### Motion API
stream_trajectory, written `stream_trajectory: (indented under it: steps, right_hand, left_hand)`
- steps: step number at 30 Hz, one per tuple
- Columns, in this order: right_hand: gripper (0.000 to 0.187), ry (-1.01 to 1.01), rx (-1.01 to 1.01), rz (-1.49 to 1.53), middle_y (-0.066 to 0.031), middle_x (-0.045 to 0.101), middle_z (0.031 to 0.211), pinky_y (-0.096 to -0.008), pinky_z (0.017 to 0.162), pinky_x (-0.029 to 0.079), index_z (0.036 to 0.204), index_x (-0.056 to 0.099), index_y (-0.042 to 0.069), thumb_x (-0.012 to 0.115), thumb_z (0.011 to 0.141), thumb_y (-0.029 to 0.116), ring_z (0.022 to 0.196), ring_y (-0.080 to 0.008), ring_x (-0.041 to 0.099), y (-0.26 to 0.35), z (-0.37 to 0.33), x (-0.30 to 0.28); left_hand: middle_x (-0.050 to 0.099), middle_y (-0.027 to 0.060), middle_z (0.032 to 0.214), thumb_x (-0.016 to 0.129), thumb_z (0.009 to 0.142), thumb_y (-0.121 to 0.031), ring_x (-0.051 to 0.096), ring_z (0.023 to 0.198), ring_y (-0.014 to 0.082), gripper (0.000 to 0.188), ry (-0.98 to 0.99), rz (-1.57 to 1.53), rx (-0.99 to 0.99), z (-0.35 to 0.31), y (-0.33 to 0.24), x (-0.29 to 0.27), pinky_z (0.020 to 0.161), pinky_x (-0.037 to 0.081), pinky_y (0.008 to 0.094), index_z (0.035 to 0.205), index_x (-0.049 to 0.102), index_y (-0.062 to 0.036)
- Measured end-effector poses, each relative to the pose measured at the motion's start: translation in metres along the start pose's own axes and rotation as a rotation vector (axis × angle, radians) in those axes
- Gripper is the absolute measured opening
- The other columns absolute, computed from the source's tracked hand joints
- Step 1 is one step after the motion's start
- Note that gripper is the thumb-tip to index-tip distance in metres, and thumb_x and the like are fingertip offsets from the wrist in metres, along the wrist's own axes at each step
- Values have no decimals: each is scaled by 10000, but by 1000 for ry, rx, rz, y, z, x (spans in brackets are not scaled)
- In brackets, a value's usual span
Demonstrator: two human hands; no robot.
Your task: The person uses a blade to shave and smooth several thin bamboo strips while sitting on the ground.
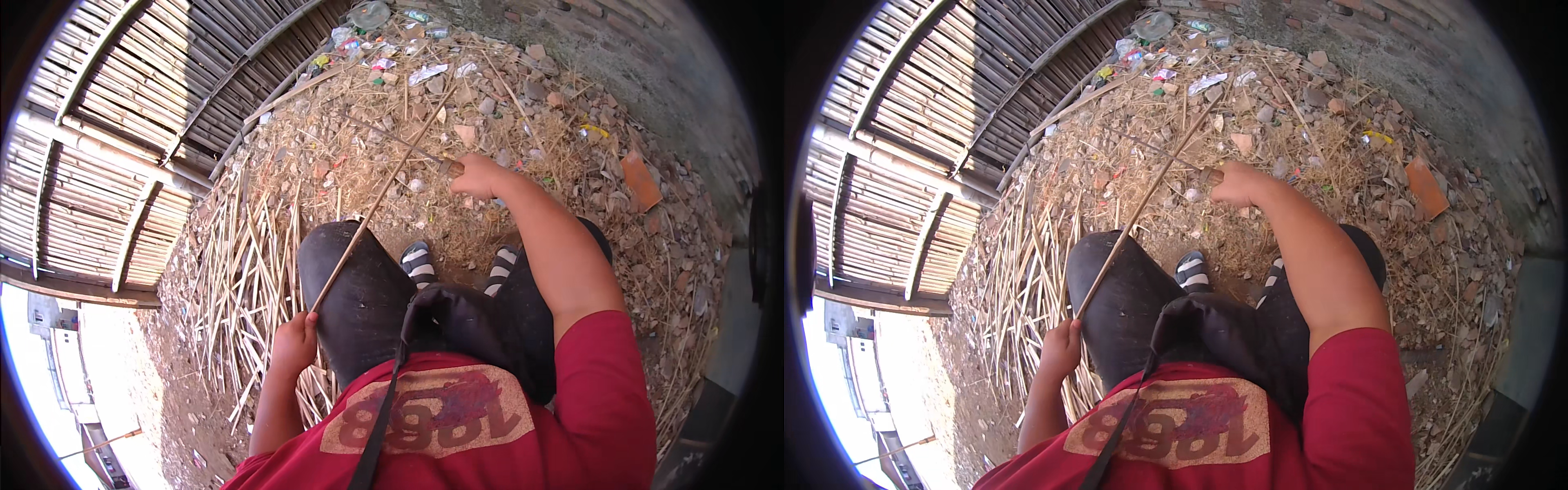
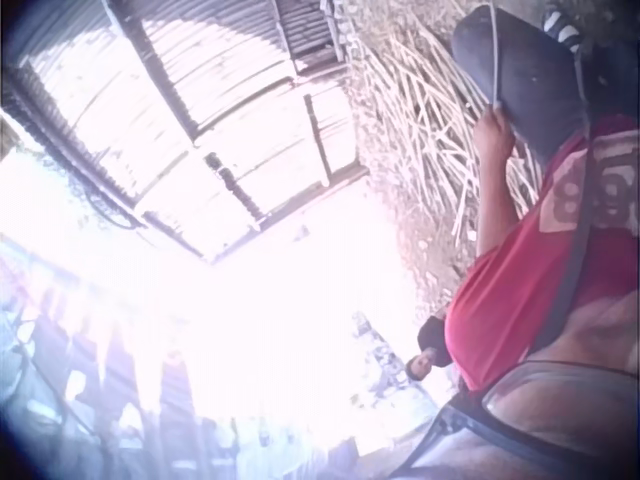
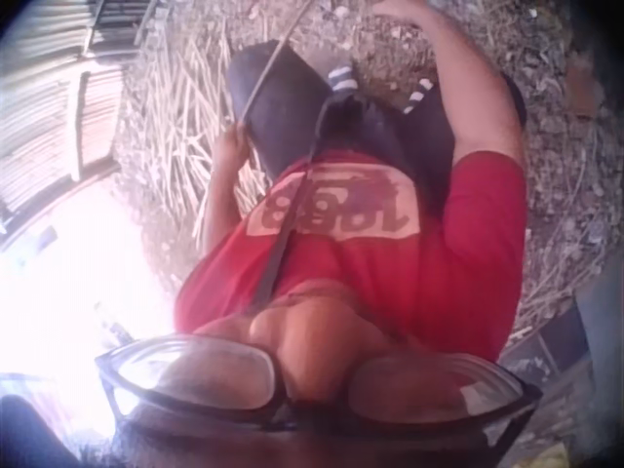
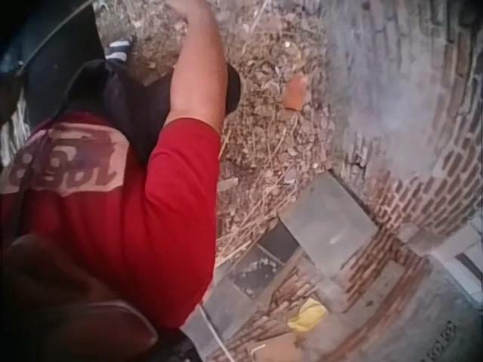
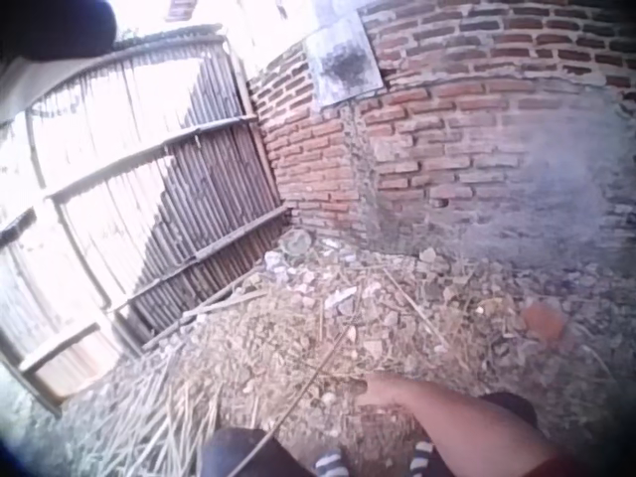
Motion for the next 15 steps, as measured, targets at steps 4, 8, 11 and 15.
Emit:
stream_trajectory:
  steps: [4, 8, 11, 15]
  right_hand:
    - [385, 83, -361, -246, -220, 706, 911, -444, 760, 545, 994, 710, 23, 702, 693, 264, 908, -363, 690, 74, -24, 52]
    - [338, 114, -213, -169, -173, 684, 794, -426, 676, 512, 888, 666, 4, 724, 690, 271, 735, -304, 665, 25, -5, 30]
    - [329, 17, -33, -59, -168, 683, 775, -414, 636, 506, 876, 660, -4, 727, 698, 264, 683, -294, 651, 1, 3, 4]
    - [375, 95, -208, -177, -189, 701, 872, -418, 707, 524, 971, 683, 12, 720, 698, 266, 797, -328, 673, 52, -17, 41]
  left_hand:
    - [605, 272, 699, 472, 1046, -320, 597, 695, 498, 393, 10, -28, -8, 1, 0, 3, 618, 441, 549, 837, 577, -5]
    - [605, 268, 694, 464, 1048, -320, 596, 694, 496, 408, 2, -19, 3, 6, 0, 5, 614, 438, 556, 811, 566, -4]
    - [617, 273, 716, 453, 1050, -332, 600, 717, 504, 416, 13, 2, -6, 4, 0, 0, 637, 449, 563, 839, 592, -1]
    - [619, 282, 729, 470, 1043, -330, 599, 726, 508, 408, 74, -43, -65, 0, 0, -3, 646, 448, 562, 847, 598, 4]
Point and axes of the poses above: each hand's wrist, its own z-axis towards the middle knuckle, its own x-axis out of the palm, y = z × x, the point moved 10 cm from there along z, towards the middle knuckle
